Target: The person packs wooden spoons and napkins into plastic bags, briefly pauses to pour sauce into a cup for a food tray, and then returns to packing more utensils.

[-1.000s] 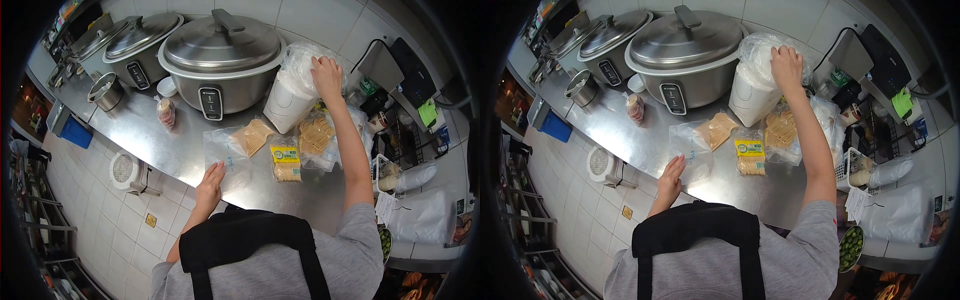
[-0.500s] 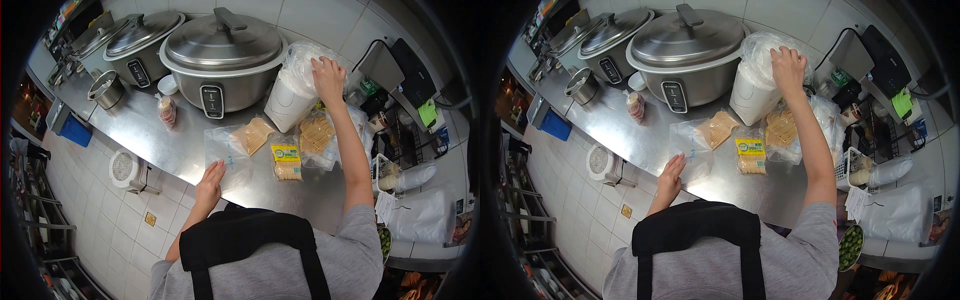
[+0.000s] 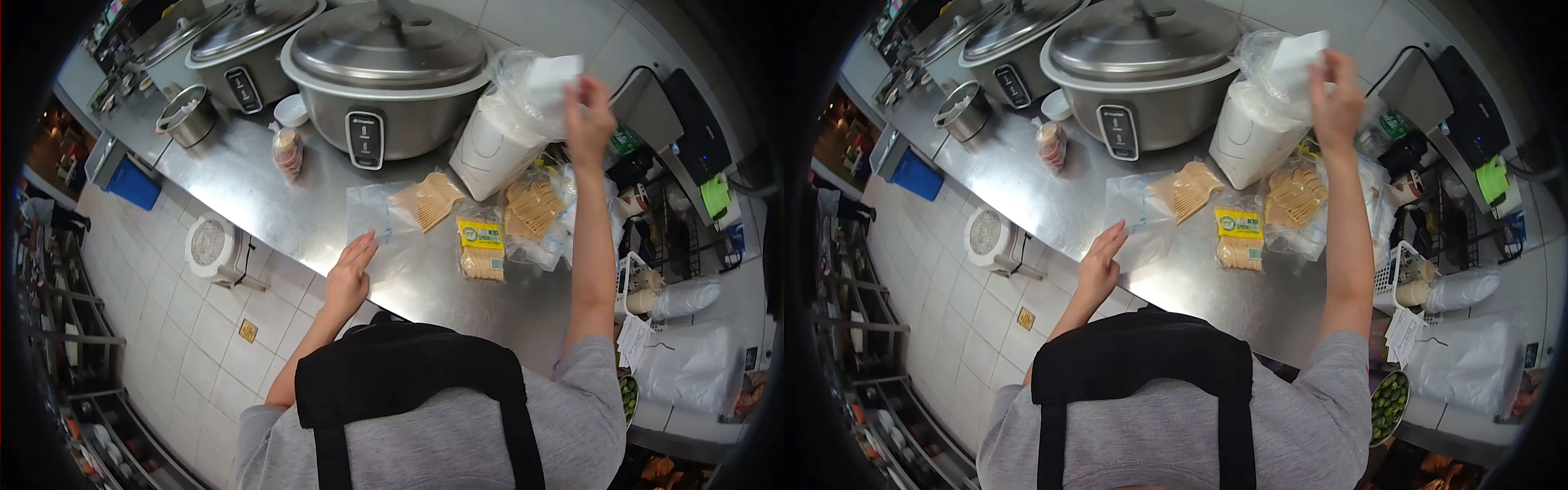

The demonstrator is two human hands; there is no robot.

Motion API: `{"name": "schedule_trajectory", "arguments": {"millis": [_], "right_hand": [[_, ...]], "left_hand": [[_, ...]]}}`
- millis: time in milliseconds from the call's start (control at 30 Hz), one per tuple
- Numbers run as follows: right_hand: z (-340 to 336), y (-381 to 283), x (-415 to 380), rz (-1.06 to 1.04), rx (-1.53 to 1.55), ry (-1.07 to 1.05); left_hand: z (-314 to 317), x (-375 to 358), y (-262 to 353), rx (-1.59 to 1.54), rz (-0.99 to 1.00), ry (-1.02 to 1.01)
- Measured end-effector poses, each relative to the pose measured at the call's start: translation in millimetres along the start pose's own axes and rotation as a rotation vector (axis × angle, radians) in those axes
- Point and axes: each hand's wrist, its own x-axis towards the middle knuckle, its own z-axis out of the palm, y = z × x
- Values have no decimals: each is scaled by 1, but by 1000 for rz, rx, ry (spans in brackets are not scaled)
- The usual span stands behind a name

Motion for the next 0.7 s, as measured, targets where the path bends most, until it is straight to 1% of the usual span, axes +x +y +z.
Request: {"name": "schedule_trajectory", "arguments": {"millis": [67,133,200,233,267,300,333,367,433,467,533,567,633,667,700], "right_hand": [[-16,-27,1,-26,391,268],[-36,-61,-12,37,710,305],[-46,-83,-56,318,897,88],[-43,-93,-85,418,1059,-107],[-34,-97,-116,440,1049,-324],[-29,-107,-144,644,1064,-633],[-20,-113,-172,854,1125,-861],[-18,-116,-199,1082,1223,-894],[-26,-116,-220,1230,1117,-897],[-32,-115,-223,1232,1103,-863],[-42,-116,-226,1225,1166,-752],[-44,-113,-229,1167,1179,-706],[-49,-110,-231,1076,1119,-549],[-51,-106,-238,1130,1120,-500],[-54,-104,-241,1211,1188,-416]], "left_hand": [[-2,5,1,-19,-12,8],[-2,12,6,-68,-10,15],[-2,21,13,-97,-18,2],[-1,24,15,-131,-18,-9],[0,26,16,-131,-15,-13],[1,30,17,-196,-61,-51],[1,33,18,-260,-105,-91],[0,36,18,-260,-92,-96],[-2,45,24,-129,40,41],[-3,49,31,-144,67,28],[-7,54,50,-55,199,-25],[-6,56,59,-88,256,-47],[2,62,80,-51,386,-155],[6,65,92,-45,440,-177],[12,68,102,-41,500,-198]]}}
